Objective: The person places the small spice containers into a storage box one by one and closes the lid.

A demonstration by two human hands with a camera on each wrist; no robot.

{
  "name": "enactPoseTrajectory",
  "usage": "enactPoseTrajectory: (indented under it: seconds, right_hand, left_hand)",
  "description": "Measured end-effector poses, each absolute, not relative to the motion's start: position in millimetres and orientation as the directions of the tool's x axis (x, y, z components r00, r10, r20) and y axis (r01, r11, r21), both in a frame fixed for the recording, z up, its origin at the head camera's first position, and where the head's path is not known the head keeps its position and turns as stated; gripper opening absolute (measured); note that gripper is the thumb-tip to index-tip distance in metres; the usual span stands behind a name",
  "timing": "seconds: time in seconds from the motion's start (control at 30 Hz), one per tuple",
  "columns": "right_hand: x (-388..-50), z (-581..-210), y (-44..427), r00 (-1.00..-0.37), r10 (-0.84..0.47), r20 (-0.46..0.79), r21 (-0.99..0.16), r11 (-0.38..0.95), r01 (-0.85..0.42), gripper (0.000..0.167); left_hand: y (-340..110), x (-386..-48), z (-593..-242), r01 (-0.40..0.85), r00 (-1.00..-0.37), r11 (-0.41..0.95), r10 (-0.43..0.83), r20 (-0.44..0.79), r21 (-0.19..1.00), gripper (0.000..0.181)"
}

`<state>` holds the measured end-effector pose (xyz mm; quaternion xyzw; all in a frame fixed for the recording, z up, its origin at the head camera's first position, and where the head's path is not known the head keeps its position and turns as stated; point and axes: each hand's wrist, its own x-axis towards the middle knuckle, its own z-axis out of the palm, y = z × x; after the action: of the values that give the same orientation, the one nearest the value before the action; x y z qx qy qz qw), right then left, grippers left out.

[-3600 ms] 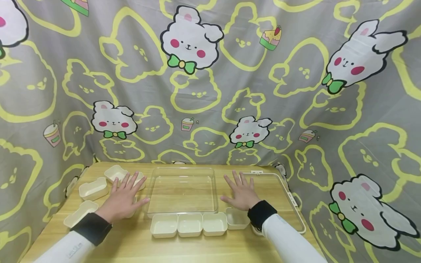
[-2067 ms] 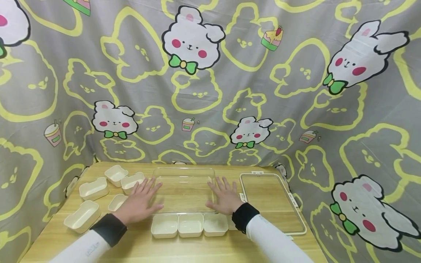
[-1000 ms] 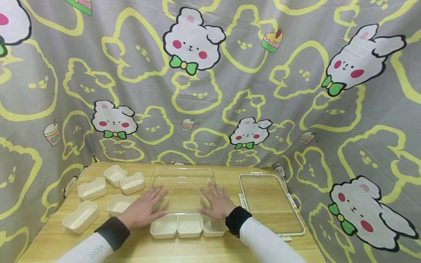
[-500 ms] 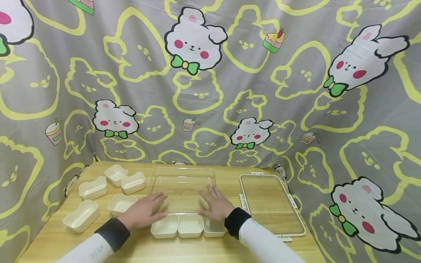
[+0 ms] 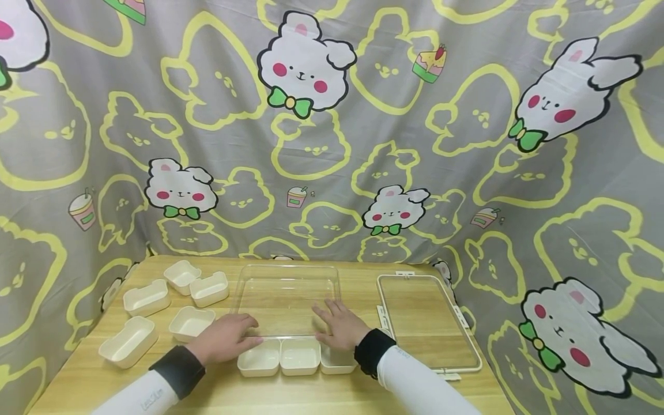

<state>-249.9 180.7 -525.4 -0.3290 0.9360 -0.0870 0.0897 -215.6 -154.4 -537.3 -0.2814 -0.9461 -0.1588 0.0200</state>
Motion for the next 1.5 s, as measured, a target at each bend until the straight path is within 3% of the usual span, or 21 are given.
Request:
enactPoseTrajectory:
  seconds: [0.3, 0.77, 1.5]
  right_hand:
    - [-248, -519, 181, -0.758, -0.643, -0.109, -0.214, 0.760, -0.614, 0.053]
    - [-250, -520, 179, -0.626, -0.778, -0.055, -0.226, 0.620, -0.751, 0.020]
    - [-251, -515, 179, -0.599, -0.796, -0.088, -0.260, 0.599, -0.758, 0.021]
  left_hand:
    - [-156, -218, -540, 0.573, -0.819, 0.784, 0.552, 0.155, 0.238, 0.028]
    - [-155, -223, -550, 0.574, -0.817, 0.762, 0.559, 0.142, 0.298, 0.020]
    - [-153, -219, -547, 0.558, -0.826, 0.765, 0.551, 0.122, 0.321, 0.024]
